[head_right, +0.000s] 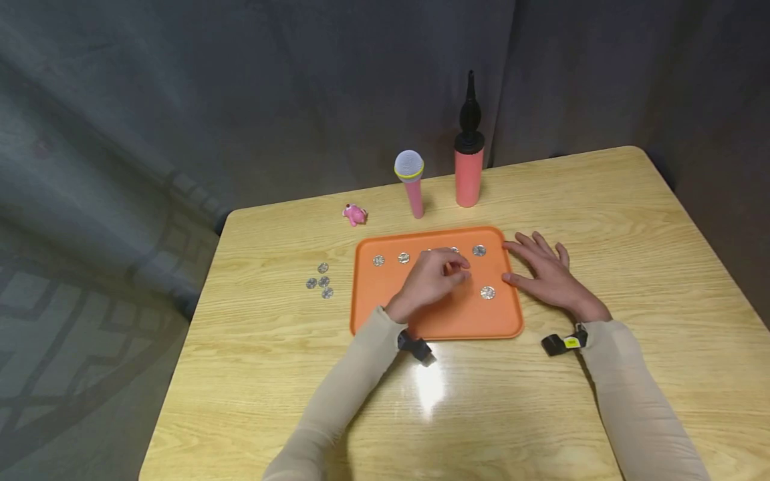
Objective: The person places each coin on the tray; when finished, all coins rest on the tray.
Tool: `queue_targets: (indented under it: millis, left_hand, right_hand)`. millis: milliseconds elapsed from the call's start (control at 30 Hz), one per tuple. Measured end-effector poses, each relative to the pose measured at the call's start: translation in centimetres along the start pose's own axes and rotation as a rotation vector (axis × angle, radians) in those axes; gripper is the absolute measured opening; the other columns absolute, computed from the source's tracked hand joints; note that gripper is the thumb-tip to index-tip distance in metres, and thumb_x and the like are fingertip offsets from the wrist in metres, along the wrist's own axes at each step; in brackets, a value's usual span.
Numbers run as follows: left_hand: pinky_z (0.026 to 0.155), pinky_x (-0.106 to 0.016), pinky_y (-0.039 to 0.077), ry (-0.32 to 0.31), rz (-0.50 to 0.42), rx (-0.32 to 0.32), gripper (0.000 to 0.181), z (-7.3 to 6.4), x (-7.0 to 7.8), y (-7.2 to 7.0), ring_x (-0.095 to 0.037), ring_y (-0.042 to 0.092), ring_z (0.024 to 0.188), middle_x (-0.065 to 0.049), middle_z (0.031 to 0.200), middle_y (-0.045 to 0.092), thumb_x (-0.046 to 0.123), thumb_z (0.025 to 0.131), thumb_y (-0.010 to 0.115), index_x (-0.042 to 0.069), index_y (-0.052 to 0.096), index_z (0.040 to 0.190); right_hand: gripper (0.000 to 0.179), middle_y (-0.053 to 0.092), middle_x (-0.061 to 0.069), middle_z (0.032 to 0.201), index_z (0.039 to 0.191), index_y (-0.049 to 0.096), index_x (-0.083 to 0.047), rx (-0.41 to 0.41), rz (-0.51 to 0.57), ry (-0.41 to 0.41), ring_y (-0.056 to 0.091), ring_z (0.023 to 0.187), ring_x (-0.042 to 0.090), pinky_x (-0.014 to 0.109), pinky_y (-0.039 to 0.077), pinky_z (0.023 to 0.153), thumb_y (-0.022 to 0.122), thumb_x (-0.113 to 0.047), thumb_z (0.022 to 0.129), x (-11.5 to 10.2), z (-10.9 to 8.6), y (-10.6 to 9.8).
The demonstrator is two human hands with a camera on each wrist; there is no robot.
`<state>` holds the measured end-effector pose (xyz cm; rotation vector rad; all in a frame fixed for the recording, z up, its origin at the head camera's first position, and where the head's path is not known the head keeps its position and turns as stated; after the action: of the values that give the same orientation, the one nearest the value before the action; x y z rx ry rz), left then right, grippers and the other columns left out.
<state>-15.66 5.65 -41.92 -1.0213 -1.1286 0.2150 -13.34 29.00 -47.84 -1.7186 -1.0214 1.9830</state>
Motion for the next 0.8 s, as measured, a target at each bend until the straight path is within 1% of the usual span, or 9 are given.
queue_targets:
  millis: [133, 300, 533, 667, 800]
  left_hand:
    - [0.061, -0.010, 0.040, -0.003, -0.033, 0.046, 0.013, -0.7, -1.0, -1.3, -0.005, 0.055, 0.068, -0.001, 0.086, 0.070, 0.016, 0.092, 0.072, 0.009, 0.078, 0.101]
    - [0.061, -0.012, 0.041, -0.023, -0.080, 0.077, 0.015, -1.7, -2.3, -2.9, -0.008, 0.056, 0.067, -0.006, 0.088, 0.071, 0.014, 0.092, 0.071, 0.005, 0.077, 0.102]
    - [0.061, -0.015, 0.041, -0.040, -0.085, 0.119, 0.014, -2.7, -3.9, -4.7, -0.012, 0.056, 0.067, -0.009, 0.090, 0.072, 0.013, 0.092, 0.071, 0.003, 0.077, 0.100]
    - [0.061, -0.016, 0.041, -0.061, -0.092, 0.146, 0.013, -3.3, -5.2, -5.7, -0.015, 0.058, 0.068, -0.010, 0.091, 0.074, 0.011, 0.092, 0.071, 0.002, 0.076, 0.099]
    - [0.059, -0.016, 0.042, -0.072, -0.121, 0.186, 0.011, -3.9, -6.5, -6.8, -0.019, 0.059, 0.066, -0.013, 0.091, 0.075, 0.008, 0.090, 0.071, 0.000, 0.076, 0.096]
  right_hand:
    - [0.068, 0.018, 0.032, 0.163, 0.153, 0.037, -0.009, -0.001, 0.004, 0.001, -0.002, 0.153, 0.051, 0.071, -0.017, 0.113, 0.066, -0.029, 0.095, 0.0, -0.1, 0.0]
    - [0.068, 0.018, 0.031, 0.163, 0.154, 0.037, -0.011, -0.003, 0.006, -0.003, -0.002, 0.153, 0.051, 0.071, -0.017, 0.113, 0.066, -0.028, 0.095, 0.1, -0.1, -0.1]
    - [0.068, 0.019, 0.030, 0.163, 0.154, 0.037, -0.012, -0.001, -0.002, 0.008, -0.002, 0.154, 0.050, 0.070, -0.017, 0.114, 0.067, -0.029, 0.095, 0.3, 0.0, -0.1]
    - [0.068, 0.018, 0.030, 0.163, 0.154, 0.037, -0.012, 0.001, 0.002, 0.008, -0.002, 0.154, 0.050, 0.070, -0.017, 0.114, 0.067, -0.029, 0.095, 0.4, 0.0, -0.1]
    - [0.068, 0.018, 0.031, 0.163, 0.154, 0.036, -0.011, 0.000, 0.003, -0.008, -0.003, 0.153, 0.051, 0.071, -0.018, 0.113, 0.066, -0.028, 0.096, 0.3, 0.0, -0.1]
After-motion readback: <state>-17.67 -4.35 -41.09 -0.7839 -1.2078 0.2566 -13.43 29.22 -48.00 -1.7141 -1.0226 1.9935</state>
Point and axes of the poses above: each hand's wrist, its own z-axis towards the middle knuckle, its own y-axis out of the palm, x = y × z, the point moved 3 cm from there along z, towards the middle knuckle
